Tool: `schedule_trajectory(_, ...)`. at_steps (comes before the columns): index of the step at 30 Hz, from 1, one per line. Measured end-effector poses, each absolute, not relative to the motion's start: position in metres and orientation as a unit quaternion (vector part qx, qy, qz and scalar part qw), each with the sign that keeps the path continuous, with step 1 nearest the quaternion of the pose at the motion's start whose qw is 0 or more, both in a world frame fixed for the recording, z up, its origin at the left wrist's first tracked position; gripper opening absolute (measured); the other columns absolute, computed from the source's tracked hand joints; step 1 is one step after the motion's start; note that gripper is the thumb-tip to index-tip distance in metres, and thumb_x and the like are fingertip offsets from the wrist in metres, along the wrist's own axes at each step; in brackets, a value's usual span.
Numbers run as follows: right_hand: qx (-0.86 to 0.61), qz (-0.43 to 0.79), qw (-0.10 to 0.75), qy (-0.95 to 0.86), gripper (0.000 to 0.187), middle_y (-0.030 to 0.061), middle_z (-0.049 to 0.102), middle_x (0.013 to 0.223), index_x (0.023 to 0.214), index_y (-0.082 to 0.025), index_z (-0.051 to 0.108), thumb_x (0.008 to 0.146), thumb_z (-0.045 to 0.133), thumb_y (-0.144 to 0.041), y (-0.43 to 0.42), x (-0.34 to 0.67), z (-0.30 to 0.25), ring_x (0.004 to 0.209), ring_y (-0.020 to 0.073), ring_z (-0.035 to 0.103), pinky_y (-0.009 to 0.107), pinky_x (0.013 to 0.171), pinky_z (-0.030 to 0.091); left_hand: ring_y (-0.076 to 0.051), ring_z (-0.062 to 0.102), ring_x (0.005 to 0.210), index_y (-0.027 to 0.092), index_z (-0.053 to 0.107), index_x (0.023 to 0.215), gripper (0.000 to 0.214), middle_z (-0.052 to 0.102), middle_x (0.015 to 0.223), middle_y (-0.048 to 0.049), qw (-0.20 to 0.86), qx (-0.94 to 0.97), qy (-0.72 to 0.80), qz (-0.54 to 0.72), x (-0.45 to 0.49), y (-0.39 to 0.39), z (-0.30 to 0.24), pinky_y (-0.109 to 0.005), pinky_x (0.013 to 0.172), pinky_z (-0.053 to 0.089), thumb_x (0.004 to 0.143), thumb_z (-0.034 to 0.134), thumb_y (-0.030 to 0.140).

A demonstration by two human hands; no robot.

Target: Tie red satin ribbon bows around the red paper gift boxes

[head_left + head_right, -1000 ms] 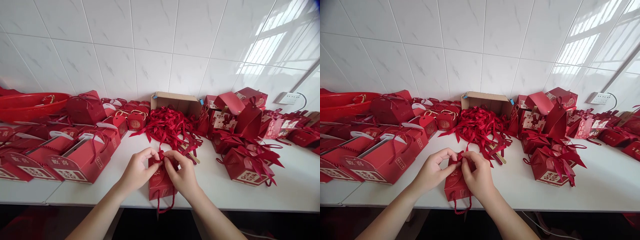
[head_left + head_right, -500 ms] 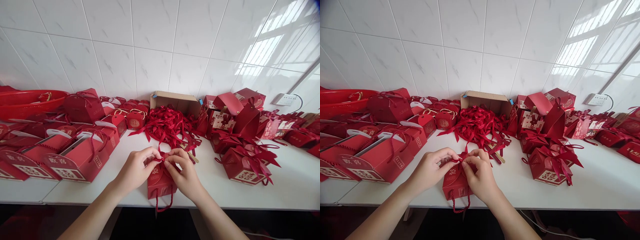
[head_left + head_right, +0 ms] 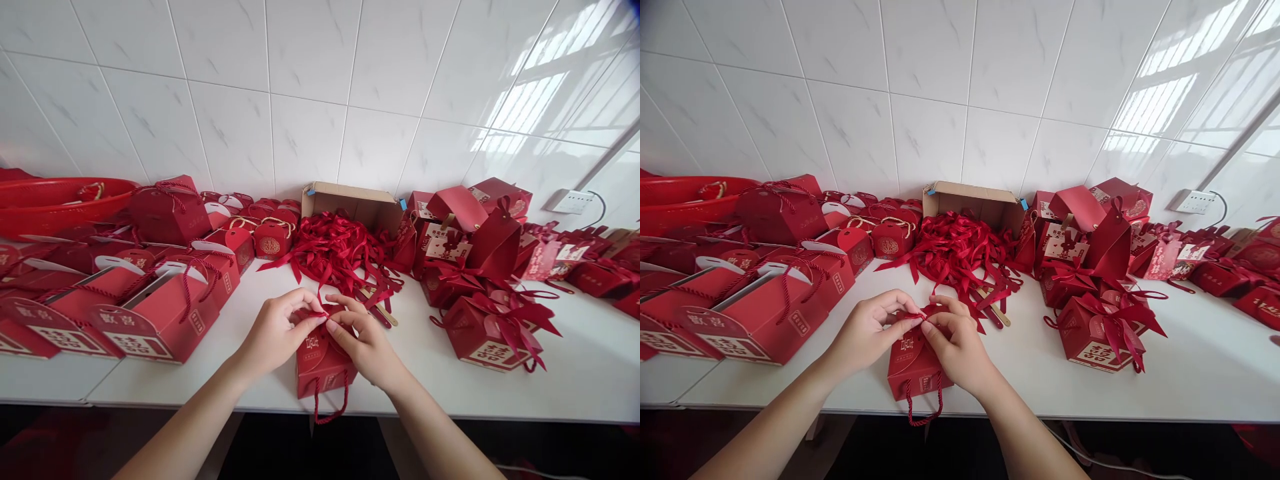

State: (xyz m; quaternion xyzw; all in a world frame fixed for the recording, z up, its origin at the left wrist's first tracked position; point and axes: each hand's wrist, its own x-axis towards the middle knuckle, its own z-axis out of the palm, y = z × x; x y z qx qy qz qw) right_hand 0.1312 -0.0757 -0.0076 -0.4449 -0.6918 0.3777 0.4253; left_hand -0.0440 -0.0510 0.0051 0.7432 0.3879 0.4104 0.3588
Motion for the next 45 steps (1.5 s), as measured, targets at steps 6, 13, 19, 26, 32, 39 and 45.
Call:
schedule_trajectory(6, -0.420, 0.452, 0.483, -0.621, 0.030, 0.0088, 0.046, 0.141, 0.074, -0.019, 0.068, 0.089, 0.055, -0.041, -0.076, 0.126, -0.015, 0.132, 0.0266, 0.040, 0.044, 0.110, 0.028, -0.015, 0.062, 0.088, 0.020, 0.053, 0.094, 0.012, 0.062, 0.093, -0.0022, 0.364, 0.707, 0.381, 0.473, -0.039, -0.049, -0.004, -0.025, 0.072, 0.051, 0.084, 0.059, 0.025)
schedule_trajectory(13, -0.458, 0.418, 0.485, -0.616, 0.029, 0.0078, 0.052, 0.132, 0.079, -0.022, 0.071, 0.088, 0.055, -0.045, -0.084, 0.122, -0.018, 0.129, 0.0281, 0.041, 0.047, 0.108, 0.027, -0.014, 0.059, 0.072, 0.023, 0.067, 0.088, 0.009, 0.066, 0.083, 0.0002, 0.222, 0.779, 0.419, 0.409, -0.050, -0.065, -0.003, -0.025, 0.065, 0.046, 0.080, 0.064, 0.022)
schedule_trajectory(19, -0.495, 0.296, 0.464, -0.673, 0.025, 0.0061, 0.064, 0.114, 0.087, -0.023, 0.067, 0.092, 0.048, -0.039, -0.091, 0.131, -0.015, 0.111, 0.0263, 0.053, 0.048, 0.098, 0.033, -0.014, 0.064, 0.074, 0.022, 0.072, 0.080, 0.010, 0.068, 0.078, -0.0009, 0.294, 0.767, 0.397, 0.411, -0.054, -0.058, -0.004, -0.024, 0.071, 0.050, 0.080, 0.063, 0.019)
schedule_trajectory(26, -0.424, 0.068, 0.412, -0.804, 0.016, 0.0026, 0.067, 0.084, 0.092, -0.021, 0.058, 0.086, 0.050, -0.009, -0.081, 0.151, -0.003, 0.080, 0.0190, 0.060, 0.037, 0.078, 0.040, -0.016, 0.066, 0.082, 0.022, 0.072, 0.084, 0.011, 0.071, 0.086, -0.0015, 0.318, 0.791, 0.374, 0.365, -0.058, -0.059, 0.006, -0.024, 0.077, 0.051, 0.081, 0.062, 0.018)
schedule_trajectory(32, -0.385, 0.217, 0.341, -0.830, 0.031, 0.0054, 0.067, 0.103, 0.113, -0.021, 0.050, 0.084, 0.051, -0.011, -0.074, 0.161, 0.012, 0.087, 0.0172, 0.064, 0.030, 0.075, 0.050, -0.017, 0.066, 0.082, 0.022, 0.071, 0.083, 0.009, 0.071, 0.086, -0.0019, 0.323, 0.790, 0.376, 0.361, -0.058, -0.059, 0.008, -0.026, 0.078, 0.051, 0.081, 0.062, 0.021)
schedule_trajectory(39, -0.452, 0.199, 0.320, -0.808, 0.022, 0.0013, 0.068, 0.085, 0.107, -0.022, 0.060, 0.085, 0.060, -0.022, -0.072, 0.166, 0.017, 0.071, 0.0147, 0.062, 0.027, 0.066, 0.047, -0.017, 0.065, 0.084, 0.022, 0.071, 0.084, 0.010, 0.070, 0.087, -0.0018, 0.321, 0.791, 0.380, 0.356, -0.058, -0.059, 0.007, -0.026, 0.079, 0.050, 0.083, 0.061, 0.021)
schedule_trajectory(45, -0.441, 0.277, 0.230, -0.822, 0.025, -0.0024, 0.064, 0.067, 0.103, -0.022, 0.062, 0.084, 0.067, -0.037, -0.089, 0.172, 0.043, 0.059, 0.0123, 0.056, 0.023, 0.055, 0.043, -0.017, 0.065, 0.085, 0.021, 0.070, 0.084, 0.009, 0.070, 0.090, -0.0026, 0.321, 0.798, 0.375, 0.347, -0.058, -0.058, 0.009, -0.026, 0.080, 0.051, 0.082, 0.061, 0.020)
